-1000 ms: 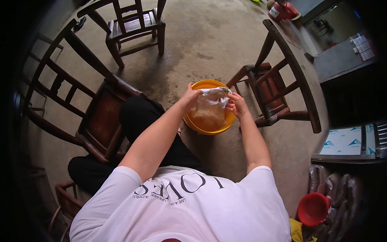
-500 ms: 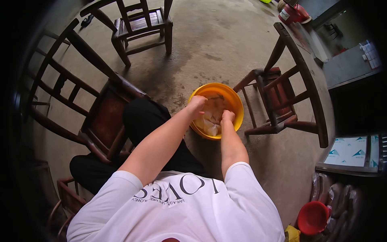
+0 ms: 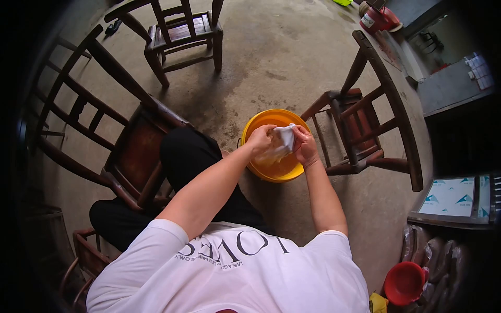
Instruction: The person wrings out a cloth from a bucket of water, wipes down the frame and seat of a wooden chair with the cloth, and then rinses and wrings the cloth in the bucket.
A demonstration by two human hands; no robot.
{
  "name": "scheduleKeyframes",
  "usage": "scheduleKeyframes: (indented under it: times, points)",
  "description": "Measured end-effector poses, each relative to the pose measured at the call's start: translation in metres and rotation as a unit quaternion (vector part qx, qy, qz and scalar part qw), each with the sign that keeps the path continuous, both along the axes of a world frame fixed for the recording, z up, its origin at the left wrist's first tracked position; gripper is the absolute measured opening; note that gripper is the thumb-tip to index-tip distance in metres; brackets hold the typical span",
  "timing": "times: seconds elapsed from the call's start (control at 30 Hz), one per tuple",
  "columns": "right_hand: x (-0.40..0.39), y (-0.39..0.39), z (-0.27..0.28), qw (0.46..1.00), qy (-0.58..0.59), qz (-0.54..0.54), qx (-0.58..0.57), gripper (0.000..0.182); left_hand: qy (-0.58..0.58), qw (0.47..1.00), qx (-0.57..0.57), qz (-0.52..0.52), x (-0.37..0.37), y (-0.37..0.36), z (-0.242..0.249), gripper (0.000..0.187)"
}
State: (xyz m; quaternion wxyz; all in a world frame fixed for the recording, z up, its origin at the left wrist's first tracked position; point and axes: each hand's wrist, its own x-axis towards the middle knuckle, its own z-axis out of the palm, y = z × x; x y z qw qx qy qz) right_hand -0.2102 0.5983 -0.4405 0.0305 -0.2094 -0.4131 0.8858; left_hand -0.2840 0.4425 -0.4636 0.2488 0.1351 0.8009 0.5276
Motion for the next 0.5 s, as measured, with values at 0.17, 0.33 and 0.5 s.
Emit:
scheduleKeyframes:
  times: [0.17, 0.33, 0.5]
  points:
    - [0.001, 0.012, 0.009, 0.957, -0.085, -0.037, 0.276, 0.012, -0.027, 0.997, -0.05, -0.052, -0.009, -0.001, -0.004, 0.026]
    - [0.002, 0.005, -0.005, 0.977, 0.0, -0.103, 0.186, 0.02, -0.198, 0.949, 0.239, 0.05, -0.003, 0.002, -0.001, 0.018]
    - [-0.024, -0.025, -0.019, 0.955, 0.019, -0.185, 0.229, 0.019, -0.239, 0.944, 0.218, 0.071, -0.006, 0.005, -0.012, 0.033]
